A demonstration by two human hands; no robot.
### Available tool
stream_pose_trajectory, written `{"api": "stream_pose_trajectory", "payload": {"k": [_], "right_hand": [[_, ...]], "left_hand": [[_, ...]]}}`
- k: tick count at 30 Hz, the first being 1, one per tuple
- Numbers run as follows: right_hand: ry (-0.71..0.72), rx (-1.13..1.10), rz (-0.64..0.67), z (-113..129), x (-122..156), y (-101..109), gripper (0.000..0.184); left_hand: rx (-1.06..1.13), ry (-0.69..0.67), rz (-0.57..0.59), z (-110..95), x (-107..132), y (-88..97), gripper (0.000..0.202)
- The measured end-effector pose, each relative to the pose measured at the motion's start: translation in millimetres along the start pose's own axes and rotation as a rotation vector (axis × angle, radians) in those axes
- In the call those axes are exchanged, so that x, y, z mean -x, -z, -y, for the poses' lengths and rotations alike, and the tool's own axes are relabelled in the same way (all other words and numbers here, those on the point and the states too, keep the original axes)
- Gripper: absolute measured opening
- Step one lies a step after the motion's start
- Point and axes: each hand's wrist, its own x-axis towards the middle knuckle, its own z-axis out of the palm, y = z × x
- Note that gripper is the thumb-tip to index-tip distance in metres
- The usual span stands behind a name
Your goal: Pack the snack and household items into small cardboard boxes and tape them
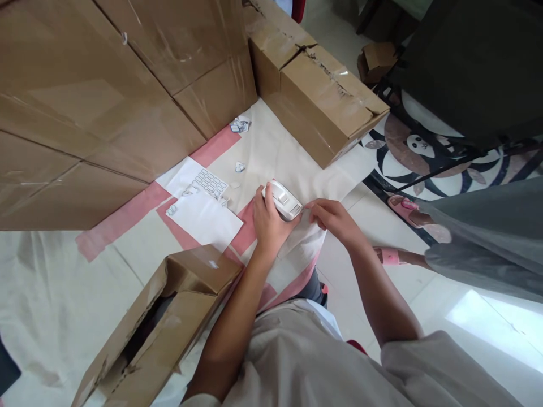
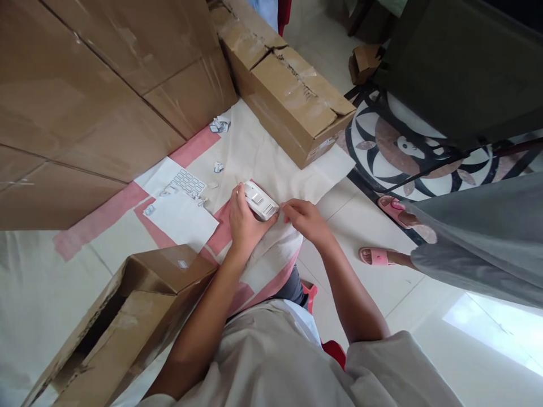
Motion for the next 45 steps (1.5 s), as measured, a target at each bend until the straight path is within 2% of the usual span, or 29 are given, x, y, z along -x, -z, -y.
{"api": "stream_pose_trajectory", "payload": {"k": [3, 7, 12, 16, 24, 28, 33, 36, 40, 45], "right_hand": [[-0.005, -0.018, 0.100, -5.0, -1.2, -1.0, 0.030], [0.052, -0.106, 0.056, -7.2, -5.0, -8.6, 0.026], [0.110, -0.147, 0.102, -7.8, -6.3, -15.5, 0.036], [0.109, -0.153, 0.091, -8.1, -0.9, -14.7, 0.040], [0.093, -0.149, 0.023, 17.9, 27.0, -13.2, 0.043], [0.127, -0.059, -0.013, 22.5, 33.5, -14.4, 0.044], [0.069, 0.002, 0.002, 8.0, 37.1, -9.1, 0.040], [0.036, 0.037, -0.027, -1.4, 36.2, -3.1, 0.040], [-0.007, 0.151, -0.001, -12.5, 27.0, 1.3, 0.037], [-0.004, 0.376, 0.078, -15.0, 6.1, -5.6, 0.031]], "left_hand": [[0.009, -0.004, 0.016, 0.1, 0.6, 1.3, 0.112], [0.027, -0.001, 0.035, 0.5, 1.4, 3.4, 0.110], [0.018, -0.002, 0.037, 0.9, 1.4, 4.0, 0.107], [0.023, 0.010, 0.025, -1.0, 0.8, 4.3, 0.108], [-0.003, 0.024, 0.019, -2.2, -0.5, 4.7, 0.105], [0.008, 0.032, 0.022, -2.6, -0.7, 5.4, 0.104], [0.014, 0.028, 0.016, -3.8, -0.9, 6.8, 0.100], [0.013, 0.016, 0.008, -2.4, -0.7, 5.6, 0.104], [0.022, 0.011, 0.015, -0.4, 0.5, 3.8, 0.109], [0.010, 0.041, 0.024, -2.6, 1.5, 5.0, 0.111]]}}
